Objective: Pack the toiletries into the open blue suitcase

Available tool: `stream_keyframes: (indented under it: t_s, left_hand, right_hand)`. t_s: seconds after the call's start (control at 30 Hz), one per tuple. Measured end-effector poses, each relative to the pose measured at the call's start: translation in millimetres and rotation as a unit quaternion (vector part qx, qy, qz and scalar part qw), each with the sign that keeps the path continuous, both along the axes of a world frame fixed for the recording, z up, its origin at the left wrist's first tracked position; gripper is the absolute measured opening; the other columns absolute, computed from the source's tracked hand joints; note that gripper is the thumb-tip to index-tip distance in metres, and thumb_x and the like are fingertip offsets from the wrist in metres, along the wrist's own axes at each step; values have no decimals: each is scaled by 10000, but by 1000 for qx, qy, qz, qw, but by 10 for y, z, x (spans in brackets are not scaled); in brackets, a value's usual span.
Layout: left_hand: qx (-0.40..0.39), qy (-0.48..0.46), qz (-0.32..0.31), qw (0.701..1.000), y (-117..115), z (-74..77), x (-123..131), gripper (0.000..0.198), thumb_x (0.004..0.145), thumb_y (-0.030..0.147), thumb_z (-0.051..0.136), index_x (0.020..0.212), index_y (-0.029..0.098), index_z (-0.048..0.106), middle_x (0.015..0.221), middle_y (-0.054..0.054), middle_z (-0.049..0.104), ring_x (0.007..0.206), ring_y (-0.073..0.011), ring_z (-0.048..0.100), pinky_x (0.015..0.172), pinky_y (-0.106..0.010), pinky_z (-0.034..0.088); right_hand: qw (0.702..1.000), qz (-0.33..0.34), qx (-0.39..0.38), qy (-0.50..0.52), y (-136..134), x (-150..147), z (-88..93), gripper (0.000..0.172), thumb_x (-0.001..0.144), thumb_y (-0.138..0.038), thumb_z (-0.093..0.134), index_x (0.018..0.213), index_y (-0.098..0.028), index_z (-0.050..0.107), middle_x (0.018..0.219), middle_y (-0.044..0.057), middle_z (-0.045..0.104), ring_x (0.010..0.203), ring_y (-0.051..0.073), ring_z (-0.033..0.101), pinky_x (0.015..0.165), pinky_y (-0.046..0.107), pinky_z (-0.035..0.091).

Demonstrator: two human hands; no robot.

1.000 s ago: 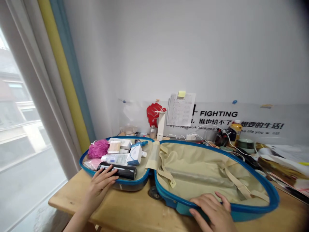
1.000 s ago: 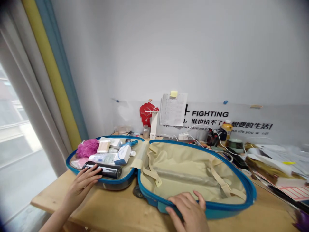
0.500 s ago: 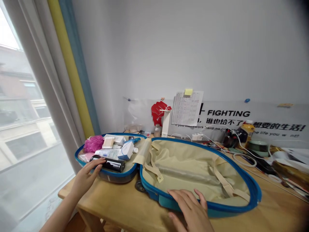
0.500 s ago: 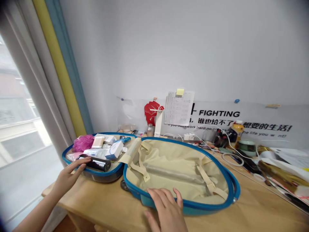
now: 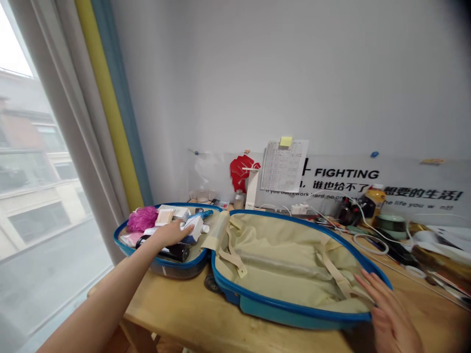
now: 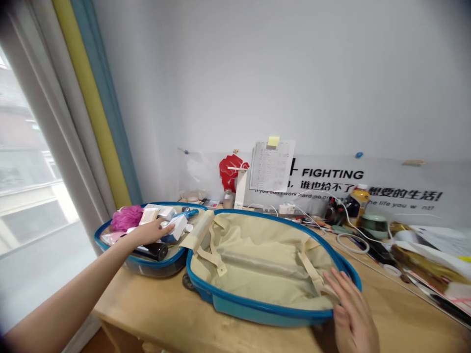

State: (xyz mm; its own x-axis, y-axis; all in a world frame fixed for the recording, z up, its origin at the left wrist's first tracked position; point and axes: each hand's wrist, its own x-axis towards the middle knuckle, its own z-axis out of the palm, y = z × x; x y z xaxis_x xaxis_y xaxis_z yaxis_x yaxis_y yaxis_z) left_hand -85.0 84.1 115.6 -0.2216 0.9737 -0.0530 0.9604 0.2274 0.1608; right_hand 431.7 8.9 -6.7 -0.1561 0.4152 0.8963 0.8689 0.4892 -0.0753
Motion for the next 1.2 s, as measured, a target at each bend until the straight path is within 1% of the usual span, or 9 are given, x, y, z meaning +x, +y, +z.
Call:
stream_keyframes:
  t_s: [0.2,0.4,0.5,0.63,0.77,0.87,0.97,1.03,1.2]
  left_hand:
    - [12,25,17,999,317,-106,187,883,717,728,451,1300,69,520,1266,-271,599,1163,-409,579,949,-482,434]
    - [63,9,27,998,338,-151,163,799,633,705,565,1117,70,613,1149,-298,646,1034,-433,636,830,-469,491]
    - [112,1,16,994,261,-97,168,735,643,676,564,1058,73,627,1120,-281,650,1013,-453,633,820,-481,493]
    - [189,-19,-28,981,148,90,337,723,707,613,531,1201,86,548,1222,-239,593,1123,-458,569,936,-543,435]
    - [211,-67,-161,962,10,288,880,682,711,567,575,1270,181,520,1269,-127,590,1157,-330,573,988,-419,449]
    - [134,-85,-306,939,-118,330,1507,711,678,515,640,1304,204,512,1279,-93,594,1152,-279,579,987,-350,455]
    - [-2,-58,-412,909,-196,235,2136,771,666,504,678,1339,182,482,1291,-122,578,1143,-284,582,954,-351,477]
    - [-60,-15,-452,890,-195,122,2476,792,655,525,698,1336,182,482,1277,-143,573,1136,-297,581,926,-366,490]
    - [-105,73,-477,870,-88,-85,2962,834,625,472,749,1343,146,475,1302,-188,548,1169,-319,552,935,-382,484]
  right_hand:
    - [997,-6,-31,76,-55,-90,-43,450,968,-420,301,1253,-227,592,1344,92,576,1320,291,464,1046,482,417]
    - [994,-5,-43,97,-81,-84,-25,448,964,-447,316,1197,-232,632,1303,87,609,1313,282,475,1026,486,445]
    - [995,-3,-45,89,-97,-85,-12,431,964,-434,330,1196,-230,631,1302,93,610,1310,282,479,1008,495,458]
    - [994,-3,-59,97,-113,-90,-2,424,962,-435,341,1188,-231,635,1297,92,613,1308,280,481,994,504,467]
    - [994,6,-55,98,-123,-99,21,400,965,-420,347,1131,-230,656,1246,91,641,1304,275,483,972,498,478]
    - [995,11,-51,83,-129,-108,47,380,967,-401,352,1122,-232,655,1230,88,648,1299,274,488,967,501,476]
    - [994,11,-55,92,-136,-117,57,384,966,-410,353,1109,-233,662,1229,89,647,1292,274,494,964,503,477]
    - [993,13,-60,101,-142,-124,53,391,965,-416,350,1096,-229,667,1224,95,649,1290,276,496,963,506,478]
    - [992,9,-61,113,-158,-133,43,371,956,-403,369,1047,-216,675,1192,108,660,1270,279,516,961,508,485]
